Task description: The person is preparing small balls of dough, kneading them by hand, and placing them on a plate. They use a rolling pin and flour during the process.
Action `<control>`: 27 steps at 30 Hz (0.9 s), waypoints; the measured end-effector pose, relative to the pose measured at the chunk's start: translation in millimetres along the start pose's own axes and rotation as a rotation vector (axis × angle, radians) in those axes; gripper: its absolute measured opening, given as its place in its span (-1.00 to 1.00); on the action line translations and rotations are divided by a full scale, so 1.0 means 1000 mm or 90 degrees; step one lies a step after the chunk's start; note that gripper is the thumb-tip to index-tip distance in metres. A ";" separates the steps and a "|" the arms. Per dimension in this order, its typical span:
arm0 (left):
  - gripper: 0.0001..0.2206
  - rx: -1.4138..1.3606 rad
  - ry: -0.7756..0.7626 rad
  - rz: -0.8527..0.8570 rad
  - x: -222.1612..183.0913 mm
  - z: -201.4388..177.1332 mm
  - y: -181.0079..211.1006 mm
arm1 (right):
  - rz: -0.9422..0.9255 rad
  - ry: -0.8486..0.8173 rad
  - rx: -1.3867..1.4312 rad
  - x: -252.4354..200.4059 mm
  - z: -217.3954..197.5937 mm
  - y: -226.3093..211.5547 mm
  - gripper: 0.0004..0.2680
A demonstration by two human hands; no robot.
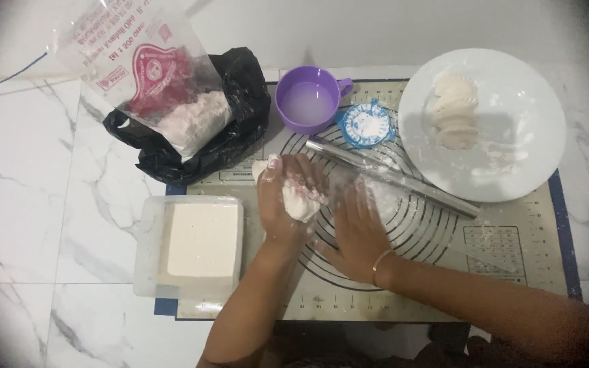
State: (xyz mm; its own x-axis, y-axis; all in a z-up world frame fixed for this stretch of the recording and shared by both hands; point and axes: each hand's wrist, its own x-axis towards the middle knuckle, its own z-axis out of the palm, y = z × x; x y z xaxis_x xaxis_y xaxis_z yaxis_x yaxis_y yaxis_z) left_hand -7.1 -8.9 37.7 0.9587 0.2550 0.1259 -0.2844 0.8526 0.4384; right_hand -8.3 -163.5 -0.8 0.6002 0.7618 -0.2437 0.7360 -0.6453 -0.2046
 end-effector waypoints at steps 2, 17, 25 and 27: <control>-0.46 -0.046 -0.054 0.022 0.000 -0.007 -0.002 | 0.025 -0.056 0.103 0.010 -0.016 -0.010 -0.29; -0.43 -0.062 0.012 0.083 -0.001 -0.020 -0.015 | -0.056 -0.133 0.312 0.075 0.045 -0.022 -0.40; -0.44 0.041 0.313 0.207 0.003 0.011 0.000 | -0.124 0.097 0.221 0.014 0.021 0.010 -0.18; -0.49 0.024 0.377 0.176 0.003 0.018 0.003 | -0.129 0.141 -0.010 -0.003 0.035 0.008 -0.17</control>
State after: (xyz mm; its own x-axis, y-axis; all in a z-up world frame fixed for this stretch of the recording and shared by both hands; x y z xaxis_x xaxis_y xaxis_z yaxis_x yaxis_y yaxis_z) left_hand -4.8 -14.2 55.5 0.6824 0.6800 -0.2681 -0.5095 0.7055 0.4926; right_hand -15.5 -172.7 -34.4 0.4937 0.8695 0.0137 0.8511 -0.4799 -0.2130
